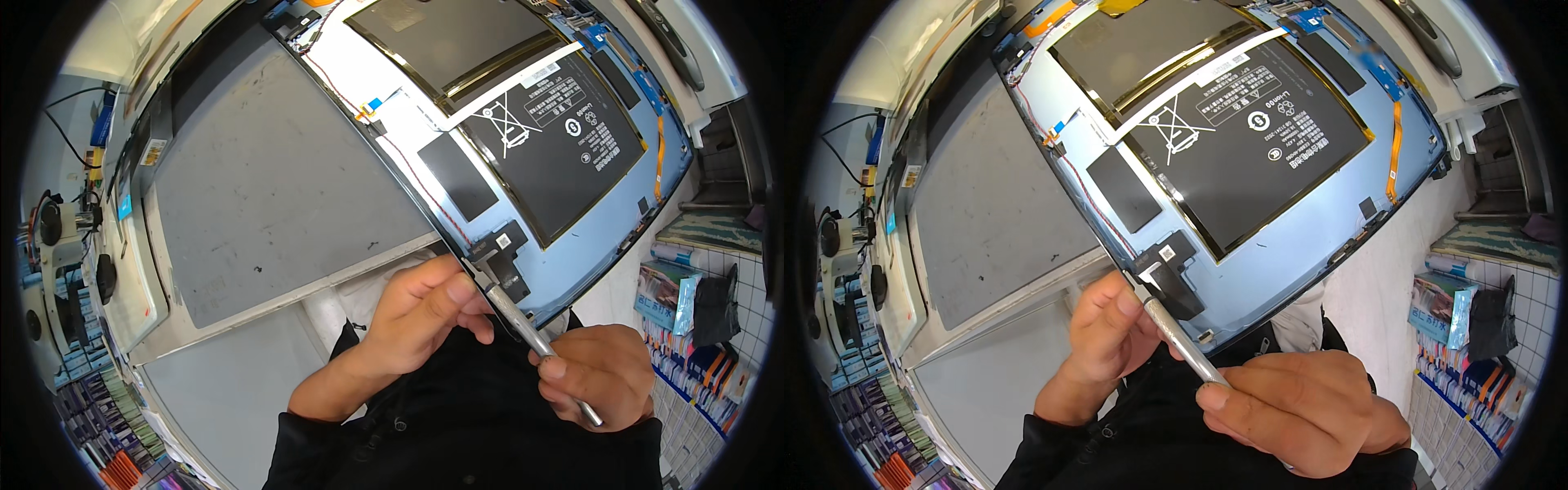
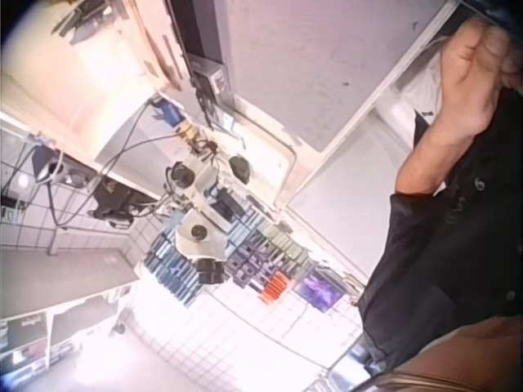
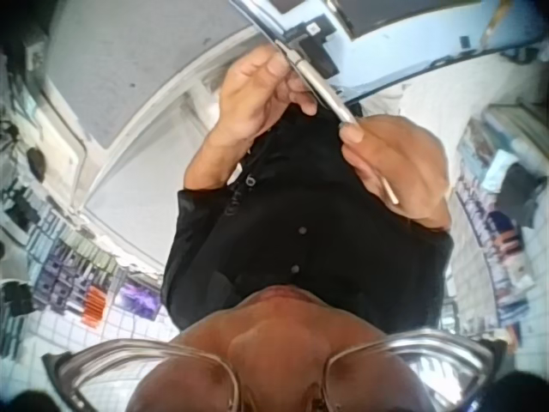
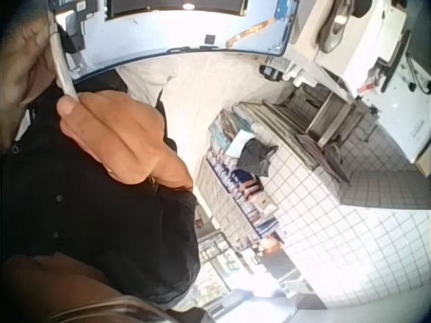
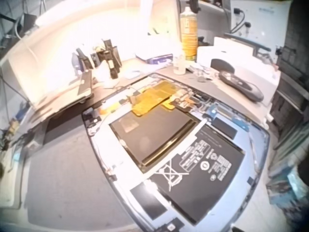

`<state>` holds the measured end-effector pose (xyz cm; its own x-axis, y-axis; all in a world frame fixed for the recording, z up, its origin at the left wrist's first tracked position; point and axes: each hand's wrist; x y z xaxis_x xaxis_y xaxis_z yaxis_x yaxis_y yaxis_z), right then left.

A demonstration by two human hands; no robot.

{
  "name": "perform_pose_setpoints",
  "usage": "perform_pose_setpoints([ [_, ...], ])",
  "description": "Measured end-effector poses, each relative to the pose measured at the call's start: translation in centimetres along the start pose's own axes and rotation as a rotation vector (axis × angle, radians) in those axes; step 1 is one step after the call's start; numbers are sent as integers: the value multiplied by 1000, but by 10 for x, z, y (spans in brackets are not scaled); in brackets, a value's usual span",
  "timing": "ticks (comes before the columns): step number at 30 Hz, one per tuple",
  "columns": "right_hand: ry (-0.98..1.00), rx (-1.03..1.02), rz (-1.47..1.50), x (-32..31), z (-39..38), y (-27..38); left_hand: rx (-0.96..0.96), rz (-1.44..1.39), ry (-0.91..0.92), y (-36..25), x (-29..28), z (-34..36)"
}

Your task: The person uses a metal prying tool to carefully separate the screen assembly from the tablet's chassis. They work along the edges of the device, lifting the display to disconnect internal components and ribbon cables.

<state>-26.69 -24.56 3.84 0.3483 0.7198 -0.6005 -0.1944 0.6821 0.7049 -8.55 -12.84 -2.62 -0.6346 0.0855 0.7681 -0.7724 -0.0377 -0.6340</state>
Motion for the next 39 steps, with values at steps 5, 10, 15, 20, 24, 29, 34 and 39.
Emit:
perform_pose_setpoints([
  [5,-15,15,-58,-1,7,2,-5,-7,-7,0,0,1],
  [10,-28,30,-87,1,11,1,-7,-8,-27,0,2,1],
  [15,-15,32,-83,0,17,-1,-6,1,-33,0,2,1],
  [20,-19,32,-59,-1,23,-3,-11,19,-45,-2,4,1],
  [24,-66,59,-95,0,26,-2,7,10,-27,1,3,1],
  [29,-104,63,-143,0,23,-2,5,7,-24,1,2,1],
  [34,-214,14,-46,-12,5,-6,-66,282,-81,-15,6,-2],
  [39,-240,-48,174,-20,-25,-11,-23,867,-100,-51,27,-15],
])
Point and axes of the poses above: each hand's wrist, its own z-axis towards the middle knuckle, its own x-axis out of the palm, y = z × x, and after that the axes turned 11 degrees about y, right-handed
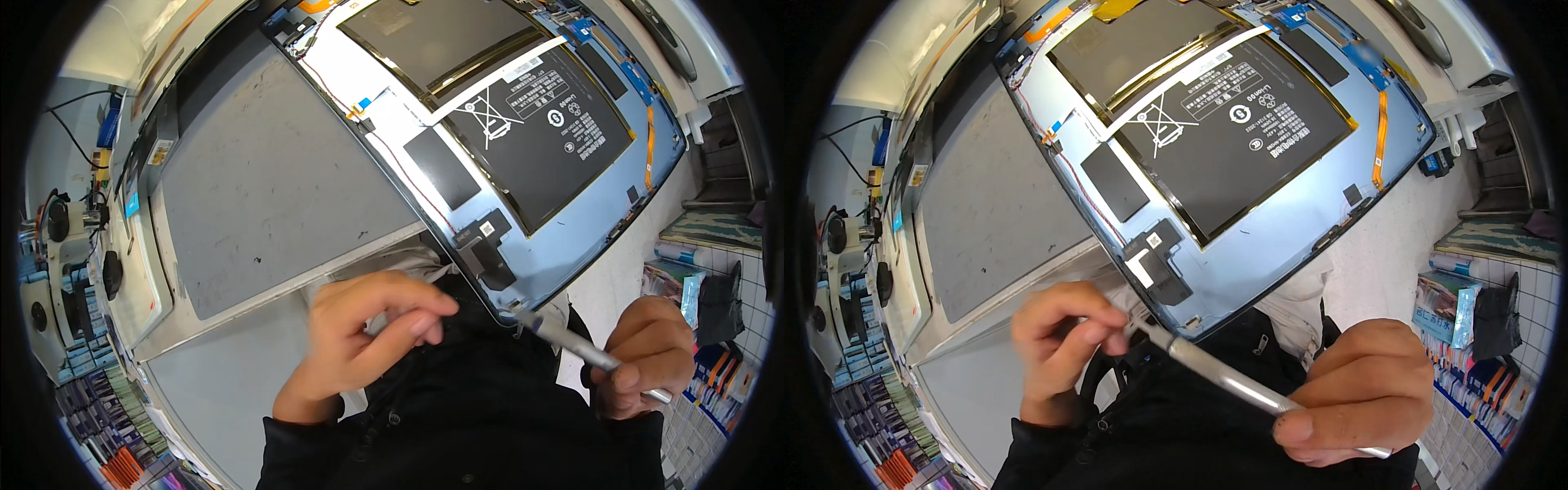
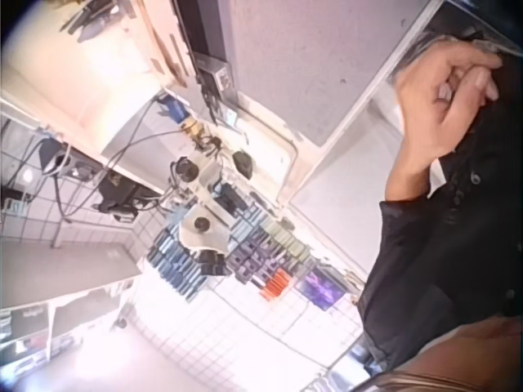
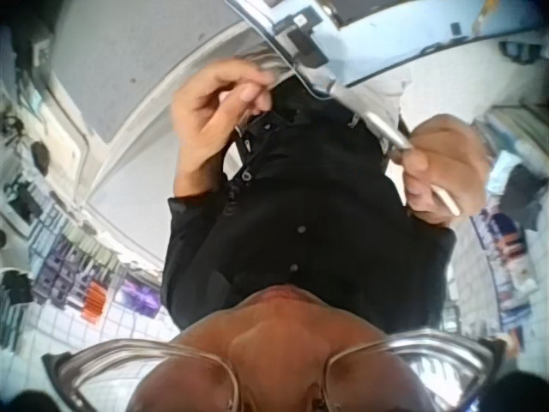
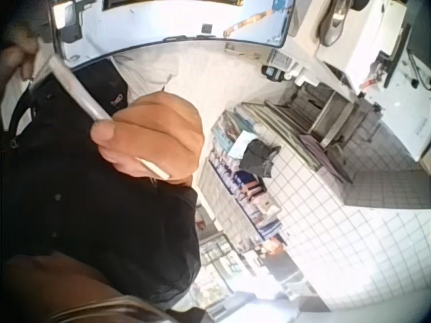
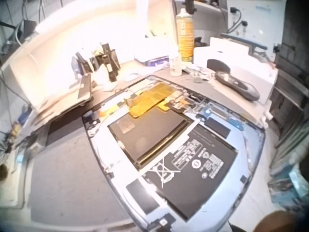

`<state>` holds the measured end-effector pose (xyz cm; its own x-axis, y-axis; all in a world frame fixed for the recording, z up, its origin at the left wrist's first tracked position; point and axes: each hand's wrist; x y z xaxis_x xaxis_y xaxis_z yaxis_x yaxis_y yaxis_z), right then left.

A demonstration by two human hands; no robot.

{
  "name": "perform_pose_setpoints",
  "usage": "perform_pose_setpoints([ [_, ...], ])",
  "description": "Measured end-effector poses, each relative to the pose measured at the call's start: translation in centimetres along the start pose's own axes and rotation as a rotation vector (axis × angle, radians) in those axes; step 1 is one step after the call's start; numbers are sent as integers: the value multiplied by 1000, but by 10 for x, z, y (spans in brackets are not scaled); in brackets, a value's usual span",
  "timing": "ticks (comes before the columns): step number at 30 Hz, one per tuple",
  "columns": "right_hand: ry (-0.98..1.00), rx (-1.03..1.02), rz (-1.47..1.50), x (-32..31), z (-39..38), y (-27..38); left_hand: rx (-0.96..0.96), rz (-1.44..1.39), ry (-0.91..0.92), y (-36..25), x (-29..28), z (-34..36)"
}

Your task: The person uses a metal prying tool to carefully separate the screen assembly from the tablet's chassis. They work along the edges of the device, lifting the display to disconnect internal components and ribbon cables.

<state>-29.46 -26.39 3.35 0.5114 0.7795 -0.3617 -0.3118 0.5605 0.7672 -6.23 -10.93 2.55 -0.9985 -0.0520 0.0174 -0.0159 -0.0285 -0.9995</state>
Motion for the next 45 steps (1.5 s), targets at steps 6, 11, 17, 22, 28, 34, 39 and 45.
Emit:
perform_pose_setpoints([
  [6,304,-105,98,-9,6,-5,330,693,67,-40,1,0],
  [11,28,-117,-53,-25,-4,0,-31,684,-115,-38,-19,-7],
  [17,-312,421,-131,-26,5,-6,-389,106,162,-41,6,14],
  [22,-50,627,-70,-28,14,-19,-305,-476,53,5,22,22],
  [28,-207,623,353,-23,-9,-38,-335,-611,165,14,45,29],
  [34,-337,645,587,-46,-47,-35,-210,-631,402,27,78,37],
  [39,-253,703,673,-74,-56,-36,-67,-663,393,41,32,57],
  [45,-169,701,666,-111,-60,-40,-170,-730,363,39,56,39],
])
Point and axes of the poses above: each hand's wrist, its own z-axis towards the middle knuckle, its own x-axis out of the palm, y = z × x, and after that the axes turned 11 degrees about y, right-handed
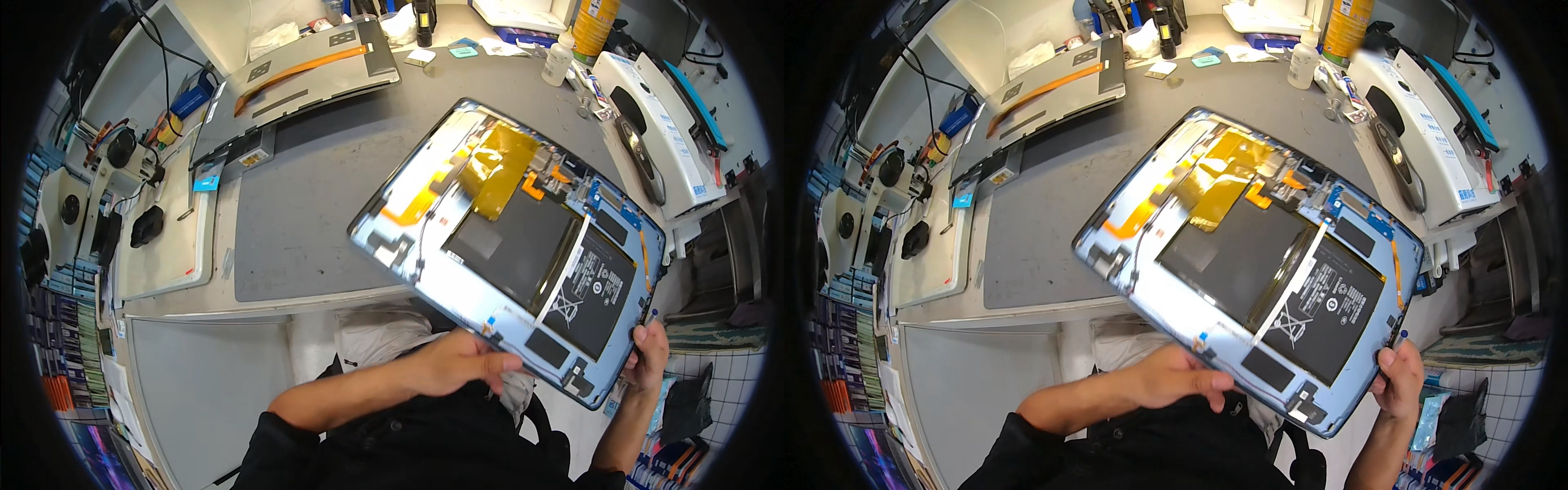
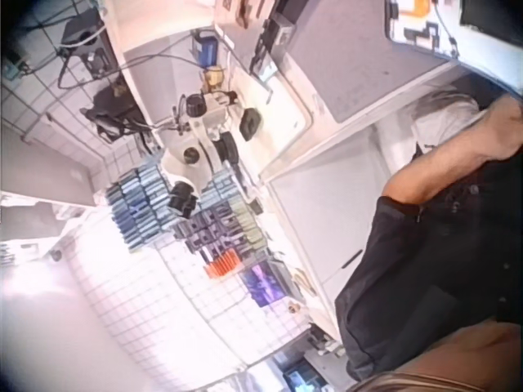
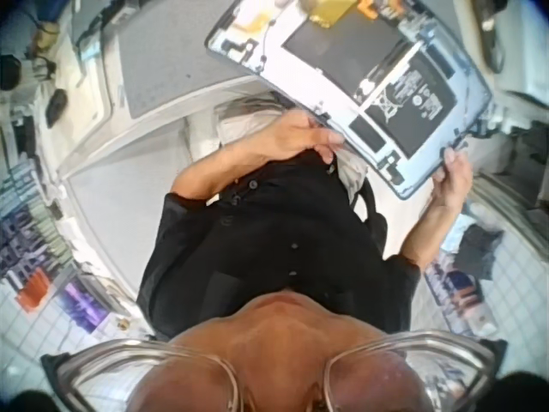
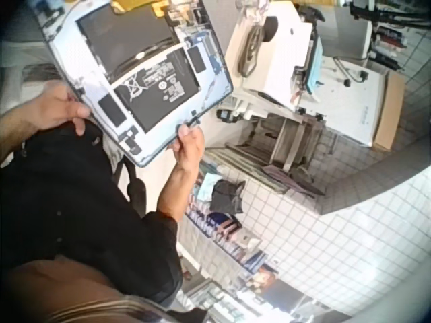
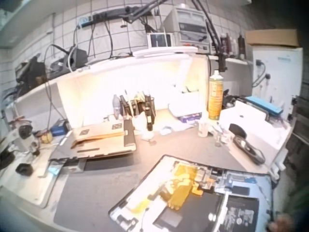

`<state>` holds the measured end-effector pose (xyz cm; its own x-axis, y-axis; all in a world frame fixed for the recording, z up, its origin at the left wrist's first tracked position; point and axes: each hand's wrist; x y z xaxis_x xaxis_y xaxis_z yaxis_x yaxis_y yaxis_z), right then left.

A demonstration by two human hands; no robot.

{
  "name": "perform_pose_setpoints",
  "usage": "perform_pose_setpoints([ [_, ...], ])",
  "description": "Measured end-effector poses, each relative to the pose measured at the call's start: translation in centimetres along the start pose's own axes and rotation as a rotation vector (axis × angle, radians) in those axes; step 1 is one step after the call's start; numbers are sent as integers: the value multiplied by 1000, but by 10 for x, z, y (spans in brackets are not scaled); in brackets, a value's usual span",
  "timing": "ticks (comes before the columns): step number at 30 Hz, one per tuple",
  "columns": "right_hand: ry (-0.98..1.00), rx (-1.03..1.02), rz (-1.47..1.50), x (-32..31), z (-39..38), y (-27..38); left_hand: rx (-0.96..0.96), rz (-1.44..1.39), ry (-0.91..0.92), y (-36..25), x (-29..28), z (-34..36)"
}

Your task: The person uses a metal prying tool to carefully separate the screen assembly from the tablet's chassis. They work along the edges of the device, lifting the display to disconnect internal components and ribbon cables.

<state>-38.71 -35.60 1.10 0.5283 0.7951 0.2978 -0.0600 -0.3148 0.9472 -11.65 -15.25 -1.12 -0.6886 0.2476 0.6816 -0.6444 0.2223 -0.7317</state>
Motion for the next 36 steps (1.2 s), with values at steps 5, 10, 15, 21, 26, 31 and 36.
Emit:
perform_pose_setpoints([
  [5,100,95,-113,14,28,23,4,-84,-52,-3,31,-13],
  [10,215,272,-256,32,80,32,28,-3,-177,5,29,-27],
  [15,209,258,-664,65,102,52,196,-70,-288,2,29,-32],
  [21,86,-161,-1102,77,90,72,238,-125,-334,2,16,-35],
  [26,-108,-587,-1202,59,72,104,323,-47,-430,-13,20,-30],
  [31,181,-775,-852,58,101,108,229,267,-546,-22,0,-29],
  [36,948,-459,-714,41,127,145,-23,260,-326,-27,4,-31],
])
Point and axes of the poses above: each hand's wrist, its own z-axis towards the middle knuckle, its own x-axis out of the palm, y = z × x, and after that the axes turned 11 degrees about y, right-handed
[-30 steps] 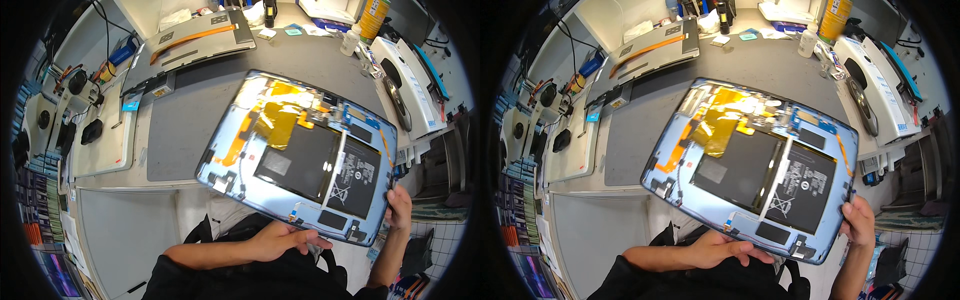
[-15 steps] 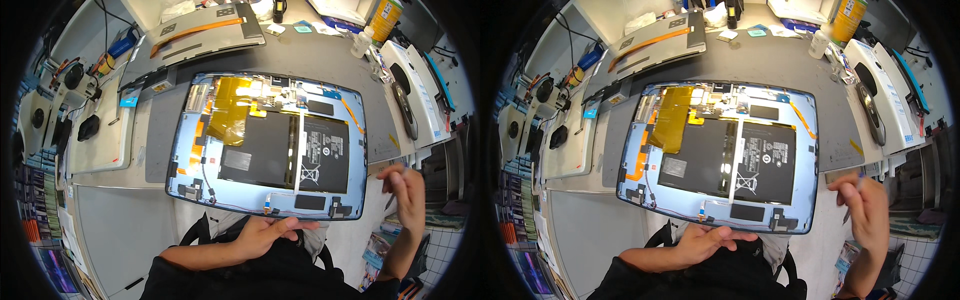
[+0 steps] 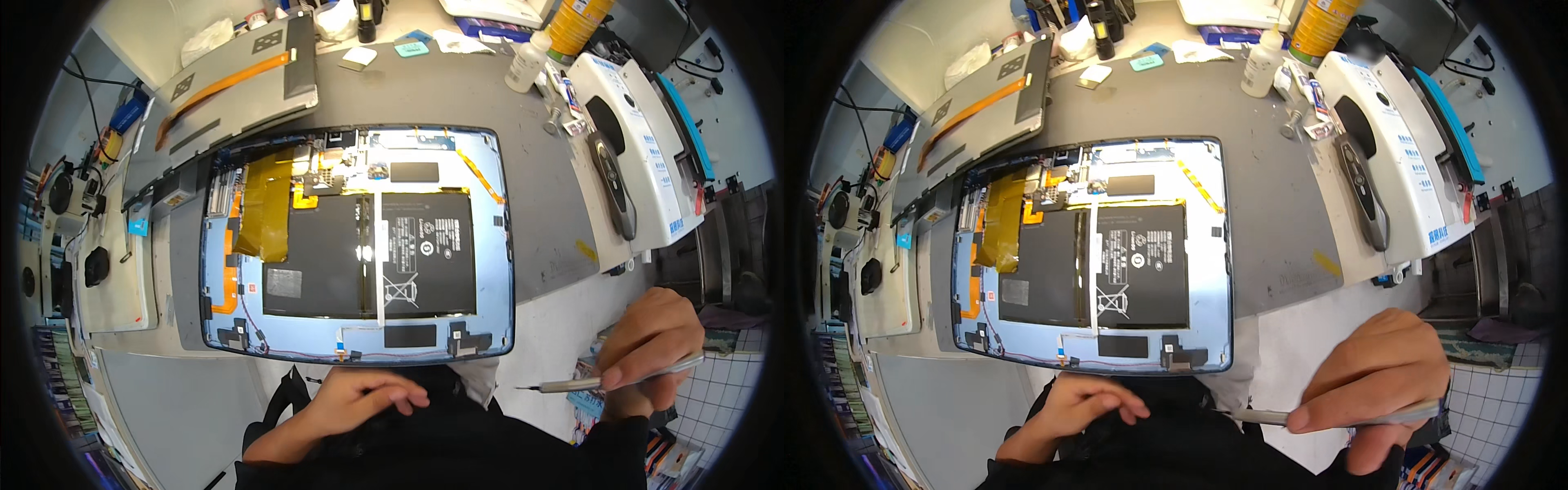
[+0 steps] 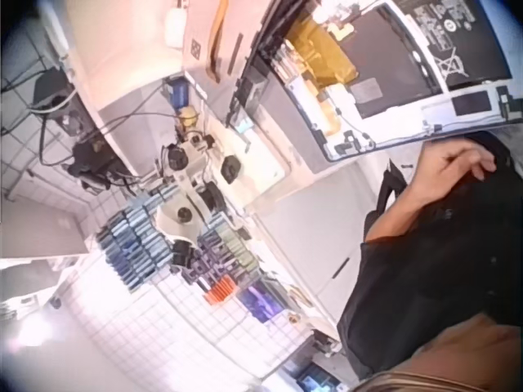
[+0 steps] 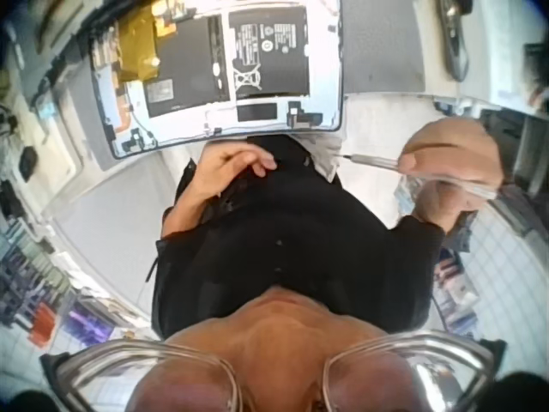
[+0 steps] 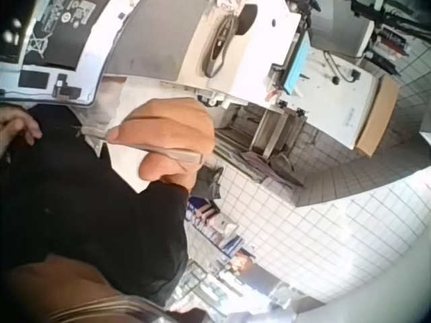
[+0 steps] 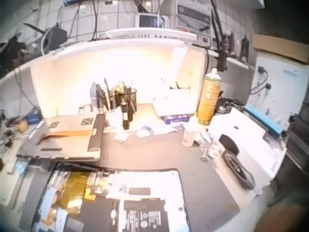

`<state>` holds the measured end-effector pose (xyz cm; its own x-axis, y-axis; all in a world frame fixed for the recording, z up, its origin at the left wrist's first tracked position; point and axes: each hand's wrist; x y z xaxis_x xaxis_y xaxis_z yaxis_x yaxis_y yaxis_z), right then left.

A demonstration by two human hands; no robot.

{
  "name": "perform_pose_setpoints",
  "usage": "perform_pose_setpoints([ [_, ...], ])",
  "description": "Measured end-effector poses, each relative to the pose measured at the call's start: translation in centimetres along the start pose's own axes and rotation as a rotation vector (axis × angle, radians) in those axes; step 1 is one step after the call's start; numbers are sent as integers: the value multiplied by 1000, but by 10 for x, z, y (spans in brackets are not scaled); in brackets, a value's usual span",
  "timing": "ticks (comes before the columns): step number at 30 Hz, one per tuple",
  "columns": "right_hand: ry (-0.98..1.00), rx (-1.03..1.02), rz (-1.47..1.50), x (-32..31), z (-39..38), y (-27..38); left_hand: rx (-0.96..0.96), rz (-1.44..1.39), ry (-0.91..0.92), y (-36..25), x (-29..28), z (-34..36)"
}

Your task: The person uses a metal prying tool to carefully separate the screen assembly from the tablet's chassis. They work along the edges of the device, lifting the display to disconnect internal components and ribbon cables.

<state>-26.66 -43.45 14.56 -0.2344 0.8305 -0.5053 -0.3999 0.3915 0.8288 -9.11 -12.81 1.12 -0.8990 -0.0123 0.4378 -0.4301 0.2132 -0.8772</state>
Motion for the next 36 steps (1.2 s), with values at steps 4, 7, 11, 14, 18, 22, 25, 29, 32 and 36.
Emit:
perform_pose_setpoints([
  [4,84,-73,24,31,15,-17,389,870,-202,-41,26,-18],
  [7,63,-91,46,57,13,-22,483,1116,-348,-58,43,-1],
  [11,-25,-117,-30,79,6,-18,452,1151,-145,-50,41,-5],
  [14,-126,-85,-31,90,0,-12,467,1116,-207,-47,48,2],
  [18,-170,-13,-2,95,-7,2,540,1075,-140,-33,42,4],
  [22,-186,-61,-60,99,-9,-6,414,924,-182,-28,43,1],
  [25,-157,-69,-26,98,-9,-11,300,852,-190,-33,45,-1],
  [29,-122,-86,-14,97,-4,-16,445,926,-121,-29,44,8],
  [32,-207,-44,-31,99,-10,-18,419,904,-151,-27,43,10],
  [36,-178,139,-311,92,-21,-11,358,898,-133,-27,43,17],
])
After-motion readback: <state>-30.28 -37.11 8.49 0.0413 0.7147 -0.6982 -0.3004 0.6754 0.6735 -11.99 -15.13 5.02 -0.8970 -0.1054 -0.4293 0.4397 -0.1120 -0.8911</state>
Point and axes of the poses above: each hand's wrist, its own z-axis towards the middle knuckle, its own x-axis out of the palm, y = z × x, and after that the axes turned 11 degrees about y, right-handed
